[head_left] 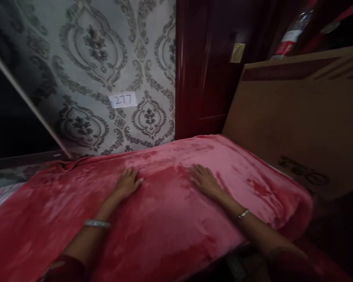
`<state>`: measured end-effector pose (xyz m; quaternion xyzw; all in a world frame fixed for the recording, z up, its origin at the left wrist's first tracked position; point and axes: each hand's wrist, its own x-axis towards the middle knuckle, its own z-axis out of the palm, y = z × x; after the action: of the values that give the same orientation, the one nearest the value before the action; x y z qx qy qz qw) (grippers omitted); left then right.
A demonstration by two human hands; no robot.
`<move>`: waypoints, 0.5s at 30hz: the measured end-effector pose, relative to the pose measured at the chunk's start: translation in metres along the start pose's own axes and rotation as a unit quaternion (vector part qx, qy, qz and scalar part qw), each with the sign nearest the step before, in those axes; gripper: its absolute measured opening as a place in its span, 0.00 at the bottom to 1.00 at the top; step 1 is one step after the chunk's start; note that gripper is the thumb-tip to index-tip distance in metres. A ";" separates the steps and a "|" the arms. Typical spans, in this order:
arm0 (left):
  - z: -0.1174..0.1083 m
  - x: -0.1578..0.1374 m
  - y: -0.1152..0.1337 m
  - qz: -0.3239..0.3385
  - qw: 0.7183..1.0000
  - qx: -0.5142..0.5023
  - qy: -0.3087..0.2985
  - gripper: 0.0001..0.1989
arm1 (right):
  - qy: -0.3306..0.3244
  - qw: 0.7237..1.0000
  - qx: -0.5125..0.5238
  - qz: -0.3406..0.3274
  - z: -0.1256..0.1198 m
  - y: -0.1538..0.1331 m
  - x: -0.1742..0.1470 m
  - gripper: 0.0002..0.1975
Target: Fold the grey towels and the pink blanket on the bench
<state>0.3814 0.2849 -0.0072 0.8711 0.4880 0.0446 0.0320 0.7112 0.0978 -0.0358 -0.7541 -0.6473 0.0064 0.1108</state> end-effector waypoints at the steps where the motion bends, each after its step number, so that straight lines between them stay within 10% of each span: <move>1: 0.004 0.001 0.022 0.014 1.000 0.003 -0.017 0.34 | -0.011 1.000 0.007 -0.008 -0.002 0.002 0.005 0.29; 8: 0.031 -0.004 0.076 0.004 0.997 0.077 0.028 0.32 | -0.024 0.998 0.045 -0.045 0.002 0.073 0.028 0.29; 15: 0.038 0.008 0.063 0.011 0.995 0.091 0.024 0.35 | 0.085 0.975 0.042 0.201 -0.037 0.195 0.049 0.24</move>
<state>0.4434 0.2587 -0.0380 0.8744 0.4811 0.0216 -0.0598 0.9151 0.1126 -0.0274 -0.8613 -0.4699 -0.0080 0.1934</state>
